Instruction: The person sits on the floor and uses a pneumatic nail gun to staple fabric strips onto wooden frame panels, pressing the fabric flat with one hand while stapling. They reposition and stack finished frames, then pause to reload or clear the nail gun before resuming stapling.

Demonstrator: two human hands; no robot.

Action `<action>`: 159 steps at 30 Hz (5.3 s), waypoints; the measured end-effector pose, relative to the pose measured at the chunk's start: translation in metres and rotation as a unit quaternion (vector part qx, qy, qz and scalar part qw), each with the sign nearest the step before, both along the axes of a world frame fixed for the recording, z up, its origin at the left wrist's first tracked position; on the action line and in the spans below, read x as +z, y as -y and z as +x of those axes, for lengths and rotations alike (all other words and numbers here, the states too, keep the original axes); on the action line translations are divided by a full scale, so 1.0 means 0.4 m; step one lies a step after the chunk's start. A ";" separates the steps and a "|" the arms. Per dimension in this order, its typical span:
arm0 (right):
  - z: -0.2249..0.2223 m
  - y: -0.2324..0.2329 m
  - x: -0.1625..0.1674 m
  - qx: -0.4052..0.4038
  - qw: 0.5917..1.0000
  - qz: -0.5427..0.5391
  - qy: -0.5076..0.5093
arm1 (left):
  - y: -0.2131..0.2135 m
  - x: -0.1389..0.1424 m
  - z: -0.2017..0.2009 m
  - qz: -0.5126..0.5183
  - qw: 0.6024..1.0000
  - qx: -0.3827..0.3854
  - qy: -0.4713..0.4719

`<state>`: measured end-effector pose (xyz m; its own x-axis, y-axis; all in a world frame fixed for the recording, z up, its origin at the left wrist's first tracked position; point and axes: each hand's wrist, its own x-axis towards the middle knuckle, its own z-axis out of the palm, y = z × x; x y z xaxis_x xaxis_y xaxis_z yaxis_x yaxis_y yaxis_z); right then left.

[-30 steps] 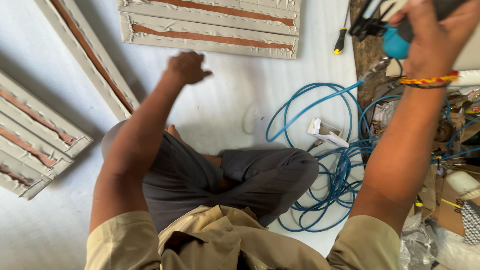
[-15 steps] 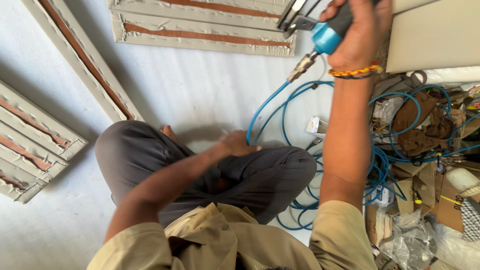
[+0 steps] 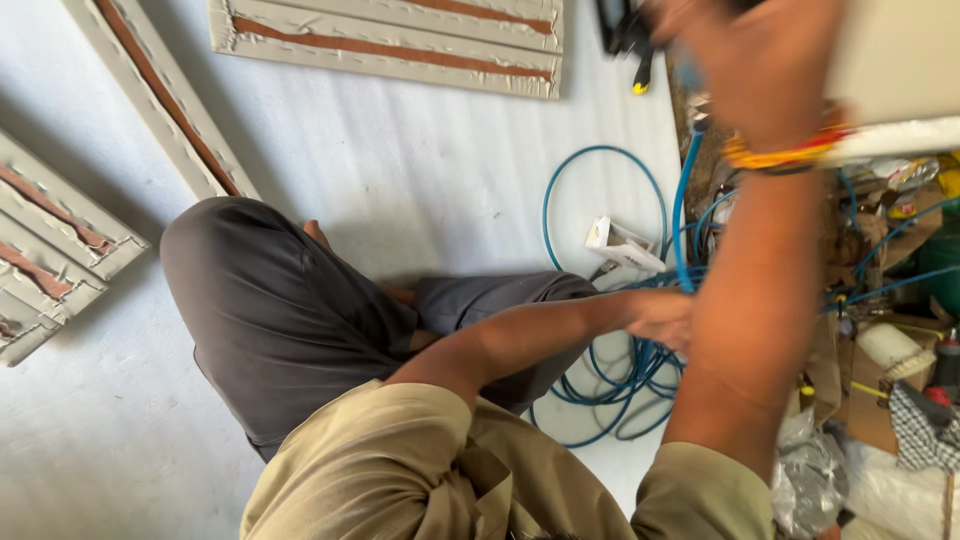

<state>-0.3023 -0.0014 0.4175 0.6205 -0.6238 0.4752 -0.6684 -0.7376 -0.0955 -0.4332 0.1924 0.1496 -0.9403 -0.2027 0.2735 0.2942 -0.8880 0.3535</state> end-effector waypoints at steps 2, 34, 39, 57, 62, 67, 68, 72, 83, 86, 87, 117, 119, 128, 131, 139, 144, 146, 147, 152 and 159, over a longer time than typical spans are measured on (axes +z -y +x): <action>0.033 -0.004 -0.109 0.010 0.999 0.053 -0.008 | -0.031 -0.083 0.097 -0.006 0.992 0.000 0.128; -0.236 0.139 -0.863 -0.118 0.821 0.541 -0.140 | 0.917 -0.399 0.757 -0.778 0.202 0.206 0.558; -0.275 0.178 -0.886 -0.133 0.817 0.538 -0.158 | 0.949 -0.457 0.689 -0.819 0.128 0.145 0.541; -0.356 0.328 -0.948 -0.046 0.794 0.594 -0.120 | 0.951 -0.536 0.652 -0.759 0.256 0.210 0.561; -0.343 0.284 -0.926 -0.057 0.794 0.587 -0.149 | 0.939 -0.535 0.645 -0.759 0.240 0.226 0.562; -0.374 0.279 -0.900 -0.083 0.821 0.544 -0.151 | 0.939 -0.556 0.647 -0.753 0.258 0.245 0.554; -0.391 0.285 -0.891 -0.094 0.827 0.533 -0.153 | 0.938 -0.560 0.646 -0.759 0.241 0.240 0.555; -0.481 0.327 -0.854 -0.122 0.856 0.486 -0.127 | 0.929 -0.570 0.645 -0.778 0.181 0.233 0.555; -0.610 0.589 -0.889 -0.101 0.910 0.358 -0.185 | 0.924 -0.572 0.645 -0.795 0.126 0.198 0.559; -0.603 0.609 -0.892 -0.086 0.907 0.358 -0.207 | 0.922 -0.580 0.640 -0.791 0.132 0.197 0.563; -0.601 0.612 -0.893 -0.079 0.908 0.354 -0.210 | 0.923 -0.583 0.638 -0.790 0.135 0.196 0.566; -0.602 0.633 -0.907 -0.047 0.918 0.278 -0.278 | 0.909 -0.621 0.633 -0.763 0.216 0.209 0.573; -0.591 0.632 -0.906 -0.038 0.922 0.274 -0.269 | 0.906 -0.626 0.633 -0.756 0.233 0.207 0.576; -0.558 0.621 -0.865 -0.034 0.941 0.301 -0.153 | 0.907 -0.619 0.633 -0.770 0.183 0.207 0.575; -0.541 0.591 -0.863 -0.037 0.949 0.269 -0.157 | 0.902 -0.623 0.634 -0.761 0.203 0.218 0.576; -0.499 0.595 -0.938 -0.024 0.931 0.310 -0.192 | 0.896 -0.642 0.638 -0.763 0.200 0.239 0.567; -0.486 0.598 -0.941 -0.016 0.936 0.297 -0.188 | 0.895 -0.634 0.638 -0.771 0.165 0.234 0.569; -0.474 0.601 -0.933 -0.016 0.936 0.295 -0.189 | 0.896 -0.631 0.636 -0.772 0.158 0.231 0.571; -0.465 0.601 -0.929 -0.015 0.936 0.296 -0.189 | 0.896 -0.631 0.635 -0.768 0.167 0.227 0.575; -0.441 0.603 -0.919 0.035 0.953 0.238 -0.181 | 0.895 -0.642 0.632 -0.765 0.182 0.213 0.580; -0.456 0.594 -0.938 -0.032 0.941 0.280 -0.185 | 0.888 -0.644 0.635 -0.759 0.202 0.258 0.562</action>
<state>-0.4848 -0.2392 0.0424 0.6315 -0.7539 -0.1811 -0.7737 -0.5977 -0.2100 -0.1791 -0.1627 -0.1080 -0.5417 -0.8383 0.0615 -0.8152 0.5418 0.2046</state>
